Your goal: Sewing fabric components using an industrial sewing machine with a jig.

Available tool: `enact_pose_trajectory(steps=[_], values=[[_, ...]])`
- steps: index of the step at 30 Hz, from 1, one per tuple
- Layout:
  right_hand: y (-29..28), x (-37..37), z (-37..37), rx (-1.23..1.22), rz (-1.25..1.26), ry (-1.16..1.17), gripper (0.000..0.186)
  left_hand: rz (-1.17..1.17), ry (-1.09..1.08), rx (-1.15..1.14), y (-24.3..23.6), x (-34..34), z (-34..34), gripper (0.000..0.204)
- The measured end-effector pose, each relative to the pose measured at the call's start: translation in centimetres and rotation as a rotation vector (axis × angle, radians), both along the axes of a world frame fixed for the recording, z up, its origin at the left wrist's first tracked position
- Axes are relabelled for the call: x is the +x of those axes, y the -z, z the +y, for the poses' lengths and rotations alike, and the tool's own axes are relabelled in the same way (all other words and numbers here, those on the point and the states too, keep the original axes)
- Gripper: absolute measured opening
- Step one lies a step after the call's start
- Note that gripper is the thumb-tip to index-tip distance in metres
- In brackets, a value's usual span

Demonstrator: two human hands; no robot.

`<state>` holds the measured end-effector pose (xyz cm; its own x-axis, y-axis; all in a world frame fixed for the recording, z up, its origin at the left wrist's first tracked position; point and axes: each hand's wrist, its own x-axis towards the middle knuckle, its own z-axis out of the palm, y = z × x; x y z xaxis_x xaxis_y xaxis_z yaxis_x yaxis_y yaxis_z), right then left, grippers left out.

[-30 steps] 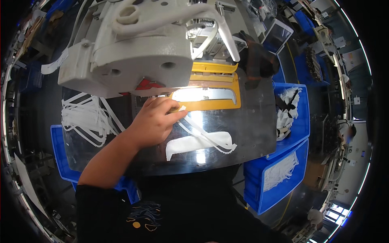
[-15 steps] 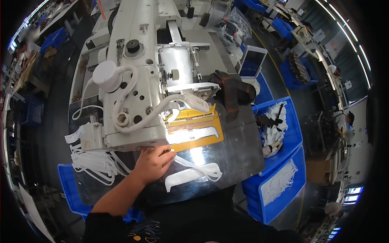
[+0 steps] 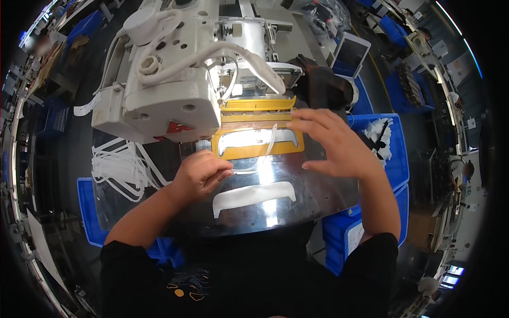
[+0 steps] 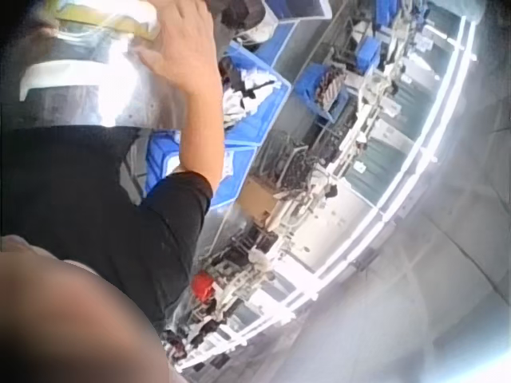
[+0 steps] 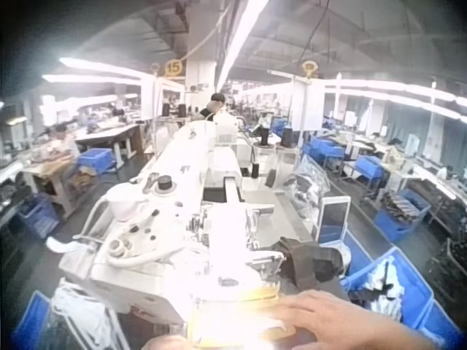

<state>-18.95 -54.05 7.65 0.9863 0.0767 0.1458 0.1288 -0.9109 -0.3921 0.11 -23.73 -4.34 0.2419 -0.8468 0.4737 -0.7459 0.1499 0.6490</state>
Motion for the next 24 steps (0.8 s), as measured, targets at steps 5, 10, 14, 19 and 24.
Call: enact_pose_trajectory(steps=[5, 10, 14, 19, 24], values=[[6.1, 3.0, -2.8, 0.301, 0.195, -0.102, 0.063, 0.072, -0.035, -0.119, -2.1, -1.5, -0.9, 0.019], [9.1, 3.7, 1.2, 0.552, -0.176, 0.130, 0.042, 0.047, 0.016, -0.170, -0.2, -1.0, -1.0, 0.023], [8.0, 3.3, 1.0, 0.041, -0.099, -0.192, 0.027, -0.081, 0.164, -0.219, -0.4, -1.2, -1.1, 0.030], [7.0, 1.7, -1.2, 0.554, 0.181, 0.154, 0.012, 0.070, -0.232, -0.184, 1.0, -1.4, -0.5, 0.026], [9.0, 2.7, -1.5, 0.794, 0.400, 0.432, 0.021, 0.058, -0.441, -0.031, 1.9, -2.0, -1.4, 0.023]])
